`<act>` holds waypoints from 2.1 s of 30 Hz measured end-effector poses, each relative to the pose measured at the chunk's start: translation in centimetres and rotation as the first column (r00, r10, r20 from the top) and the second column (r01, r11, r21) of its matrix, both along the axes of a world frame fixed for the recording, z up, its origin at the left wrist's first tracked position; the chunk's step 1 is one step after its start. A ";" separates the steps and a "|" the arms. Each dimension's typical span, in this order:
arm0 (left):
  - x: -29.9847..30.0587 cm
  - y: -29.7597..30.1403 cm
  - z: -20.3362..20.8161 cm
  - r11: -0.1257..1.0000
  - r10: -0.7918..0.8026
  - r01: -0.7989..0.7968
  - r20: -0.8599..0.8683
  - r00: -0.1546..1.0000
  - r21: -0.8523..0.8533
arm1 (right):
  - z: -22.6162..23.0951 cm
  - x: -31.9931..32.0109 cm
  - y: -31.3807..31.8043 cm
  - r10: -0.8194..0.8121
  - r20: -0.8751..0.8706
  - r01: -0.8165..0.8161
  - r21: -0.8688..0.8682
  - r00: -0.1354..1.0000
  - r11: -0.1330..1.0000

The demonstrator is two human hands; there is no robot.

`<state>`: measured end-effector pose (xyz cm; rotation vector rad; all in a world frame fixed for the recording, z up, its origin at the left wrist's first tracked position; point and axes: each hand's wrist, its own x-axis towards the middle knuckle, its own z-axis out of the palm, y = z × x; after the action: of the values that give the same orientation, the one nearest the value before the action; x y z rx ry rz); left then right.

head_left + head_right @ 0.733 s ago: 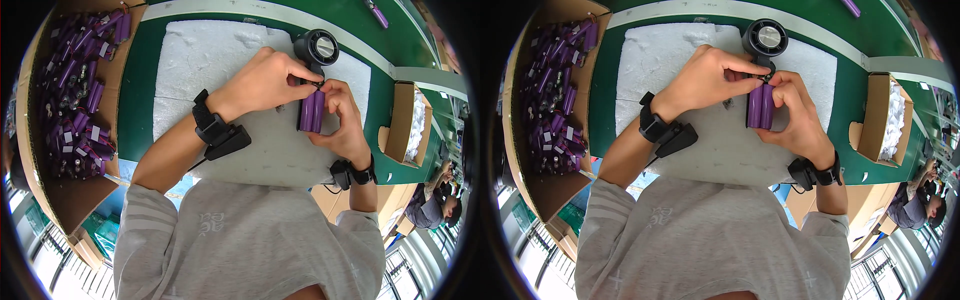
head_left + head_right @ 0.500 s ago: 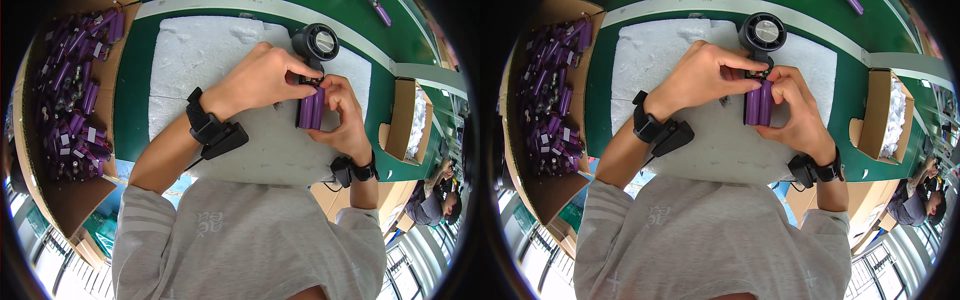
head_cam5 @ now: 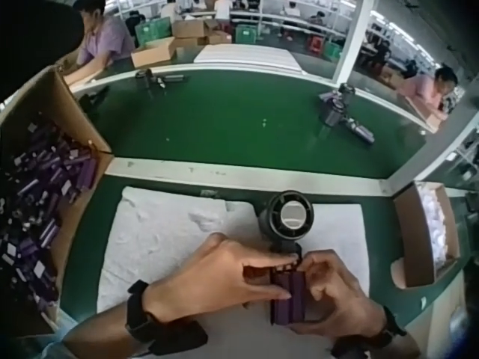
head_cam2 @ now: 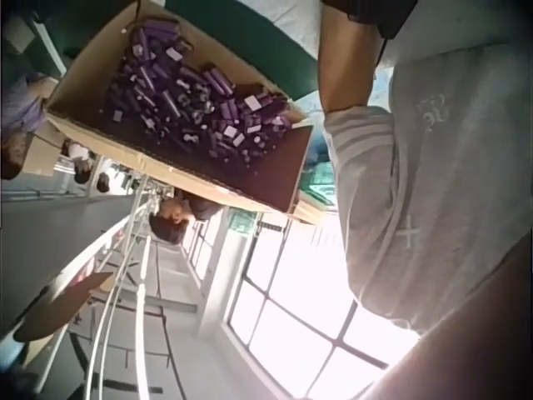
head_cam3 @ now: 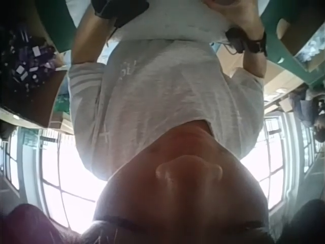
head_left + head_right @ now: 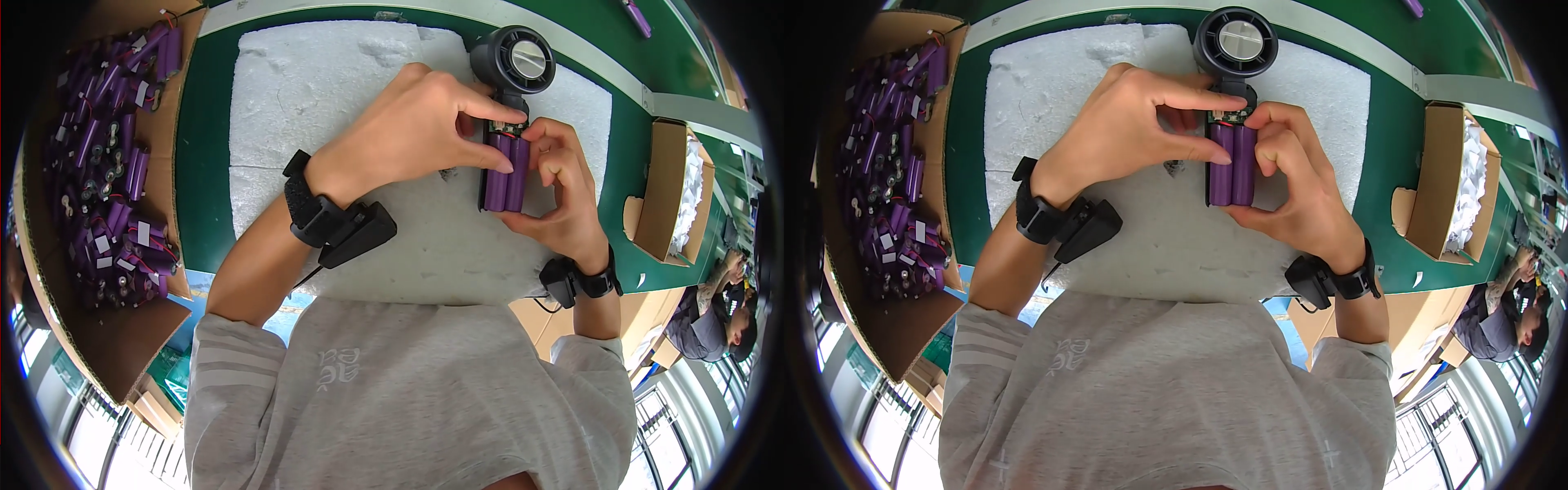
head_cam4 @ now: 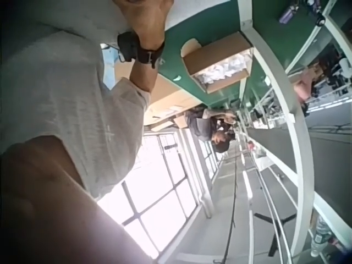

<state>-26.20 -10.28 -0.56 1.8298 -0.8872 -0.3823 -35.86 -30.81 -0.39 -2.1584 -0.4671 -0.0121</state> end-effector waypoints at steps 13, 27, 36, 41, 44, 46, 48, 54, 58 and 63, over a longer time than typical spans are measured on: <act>-0.2 -0.6 0.1 0.999 0.036 -0.036 0.007 0.999 0.008 | 1.2 0.4 0.5 -0.077 -0.248 0.095 0.058 0.966 0.994; -0.4 -0.4 0.5 0.999 0.047 -0.047 -0.097 0.994 -0.001 | 1.8 -1.0 0.8 -0.025 0.002 0.025 -0.166 1.000 0.986; 0.1 0.3 1.2 0.998 -0.038 0.043 -0.088 0.995 0.054 | 3.2 -1.5 2.2 0.048 0.218 0.068 -0.493 0.975 0.867; 0.1 0.5 0.7 0.998 -0.049 0.052 -0.117 0.992 0.026 | 3.6 -1.3 2.8 0.051 0.228 0.073 -0.505 0.972 0.860; 0.1 0.3 0.4 0.997 -0.069 0.071 -0.079 0.994 0.014 | 3.5 -1.5 2.6 0.064 0.252 0.080 -0.522 0.966 0.849; 0.1 0.4 0.2 0.998 -0.066 0.067 -0.056 0.996 0.014 | 3.5 -1.1 2.5 0.082 0.269 0.075 -0.526 0.960 0.847; 0.0 0.2 -0.2 0.996 -0.053 0.045 -0.093 0.994 -0.082 | 3.6 -0.5 2.4 0.075 0.265 0.081 -0.530 0.961 0.844; 0.2 -0.4 -1.3 0.941 0.169 -0.214 -0.185 0.968 -0.260 | 2.2 7.2 -0.4 -0.128 0.316 0.268 -0.455 0.940 0.849; 1.0 -0.1 -1.6 0.931 0.247 -0.263 -0.093 0.964 -0.252 | 3.5 14.4 -0.1 -0.233 0.532 0.521 -0.492 0.814 0.698; 1.0 -0.5 -2.0 0.882 0.329 -0.376 -0.203 0.922 -0.283 | 5.0 24.3 2.2 -0.182 0.349 0.349 -0.506 0.919 0.789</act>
<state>-25.19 -10.82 -2.57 1.5959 -0.4624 -0.1309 -11.54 -28.63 4.65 -2.8170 -0.3414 -0.3978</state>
